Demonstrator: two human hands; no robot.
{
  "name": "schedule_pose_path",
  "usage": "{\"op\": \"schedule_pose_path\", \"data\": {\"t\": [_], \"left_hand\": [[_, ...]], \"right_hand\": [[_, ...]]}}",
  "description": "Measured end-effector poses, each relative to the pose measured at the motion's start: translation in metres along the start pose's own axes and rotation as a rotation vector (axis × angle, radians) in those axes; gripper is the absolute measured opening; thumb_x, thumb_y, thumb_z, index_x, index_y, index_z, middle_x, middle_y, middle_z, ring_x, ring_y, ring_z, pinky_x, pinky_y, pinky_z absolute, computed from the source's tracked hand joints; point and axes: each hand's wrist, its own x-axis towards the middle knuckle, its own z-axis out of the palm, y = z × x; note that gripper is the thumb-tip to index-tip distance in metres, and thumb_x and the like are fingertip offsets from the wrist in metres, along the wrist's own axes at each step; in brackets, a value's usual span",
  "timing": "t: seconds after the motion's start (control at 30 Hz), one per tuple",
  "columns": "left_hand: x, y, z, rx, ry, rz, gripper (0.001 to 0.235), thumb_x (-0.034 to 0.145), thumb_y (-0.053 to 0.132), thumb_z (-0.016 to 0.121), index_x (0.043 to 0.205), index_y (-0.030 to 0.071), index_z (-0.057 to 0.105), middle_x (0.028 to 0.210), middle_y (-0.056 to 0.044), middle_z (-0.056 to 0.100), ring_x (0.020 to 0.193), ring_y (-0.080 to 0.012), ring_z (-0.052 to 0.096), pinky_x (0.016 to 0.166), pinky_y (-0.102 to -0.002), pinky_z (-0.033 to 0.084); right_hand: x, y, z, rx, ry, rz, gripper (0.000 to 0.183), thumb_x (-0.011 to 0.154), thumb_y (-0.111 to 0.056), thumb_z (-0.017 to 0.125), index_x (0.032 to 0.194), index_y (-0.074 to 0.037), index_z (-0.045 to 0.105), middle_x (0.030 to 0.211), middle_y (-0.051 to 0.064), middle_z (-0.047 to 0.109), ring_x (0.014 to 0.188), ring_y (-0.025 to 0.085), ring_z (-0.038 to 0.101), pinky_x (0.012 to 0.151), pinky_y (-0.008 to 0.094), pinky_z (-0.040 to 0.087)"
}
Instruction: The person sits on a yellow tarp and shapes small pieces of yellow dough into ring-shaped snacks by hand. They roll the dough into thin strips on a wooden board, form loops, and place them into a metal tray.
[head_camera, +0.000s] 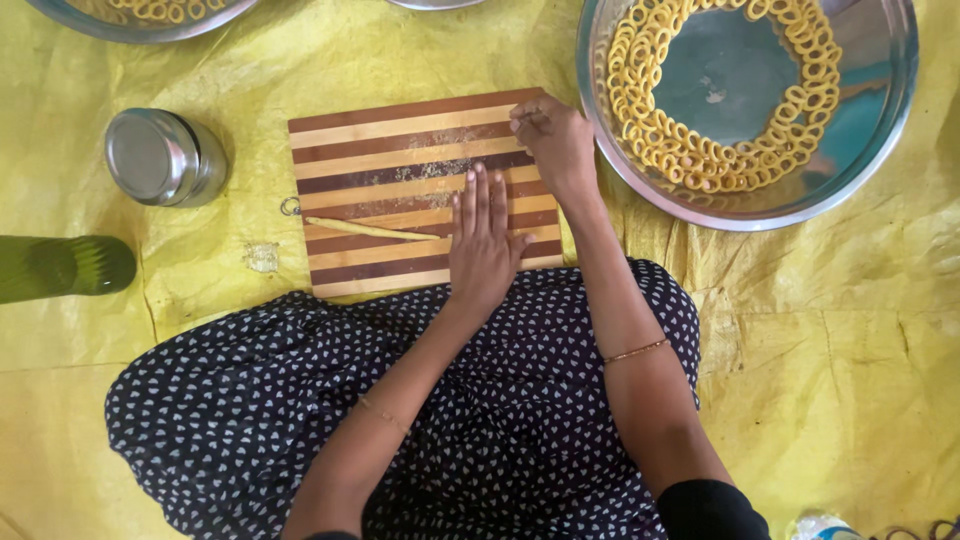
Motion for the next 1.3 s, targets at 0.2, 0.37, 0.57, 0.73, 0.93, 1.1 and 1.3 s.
{"op": "schedule_pose_path", "data": {"t": [0.2,0.37,0.57,0.73,0.93,1.1,1.3], "left_hand": [[0.067,-0.006,0.004,0.111,-0.010,-0.045,0.093,0.102,0.070,0.018,0.164,0.001,0.008,0.171,-0.021,0.003,0.159,-0.0321,-0.001,0.130,-0.051,0.004],[0.138,-0.015,-0.006,0.124,0.060,-0.194,0.093,0.106,0.068,0.019,0.166,-0.001,0.006,0.172,-0.020,-0.002,0.160,-0.0298,-0.004,0.134,-0.049,0.003],[0.145,-0.019,-0.005,0.145,0.051,-0.256,0.095,0.106,0.069,0.017,0.165,-0.004,0.003,0.172,-0.022,-0.006,0.160,-0.0308,-0.008,0.133,-0.048,0.001],[0.069,-0.005,0.008,0.210,0.030,-0.092,0.096,0.099,0.069,0.015,0.164,-0.002,0.005,0.171,-0.022,0.001,0.159,-0.0315,-0.004,0.131,-0.049,0.002],[-0.023,0.003,0.010,0.059,-0.065,0.035,0.096,0.099,0.069,0.020,0.160,-0.004,0.013,0.168,-0.023,0.011,0.157,-0.0323,0.005,0.127,-0.050,0.008],[-0.001,0.001,0.012,0.064,-0.064,-0.005,0.092,0.102,0.066,0.023,0.161,-0.003,0.013,0.170,-0.022,0.009,0.159,-0.0307,0.003,0.128,-0.049,0.005],[0.098,-0.008,0.005,0.107,0.006,-0.117,0.093,0.104,0.067,0.019,0.163,-0.005,0.011,0.171,-0.022,0.004,0.159,-0.0305,-0.002,0.129,-0.051,0.000]], "right_hand": [[0.007,0.007,-0.002,0.016,0.041,-0.047,0.014,0.089,-0.002,0.074,0.102,0.000,0.074,0.086,0.010,0.079,0.075,0.011,0.075,0.064,0.025,0.058],[0.014,0.011,-0.005,0.113,0.096,-0.024,0.019,0.090,0.000,0.070,0.109,0.000,0.072,0.092,0.010,0.080,0.085,0.014,0.079,0.072,0.024,0.061],[0.019,0.018,-0.006,-0.017,0.247,-0.084,0.021,0.092,0.000,0.071,0.113,0.000,0.071,0.102,0.012,0.078,0.089,0.016,0.078,0.076,0.026,0.064],[0.016,0.019,-0.005,0.015,0.239,-0.089,0.021,0.091,0.000,0.072,0.112,0.000,0.071,0.100,0.012,0.079,0.088,0.017,0.078,0.075,0.027,0.063],[0.011,0.015,-0.006,0.019,0.214,-0.061,0.023,0.090,0.000,0.070,0.113,0.000,0.070,0.101,0.012,0.079,0.085,0.015,0.079,0.072,0.026,0.063],[0.010,0.012,-0.003,0.053,0.200,-0.077,0.023,0.091,0.001,0.069,0.114,0.001,0.069,0.101,0.012,0.079,0.084,0.015,0.078,0.072,0.026,0.062],[0.016,0.012,-0.007,0.068,0.226,-0.036,0.022,0.091,0.003,0.067,0.113,0.003,0.069,0.098,0.013,0.079,0.086,0.015,0.077,0.074,0.026,0.062]]}}
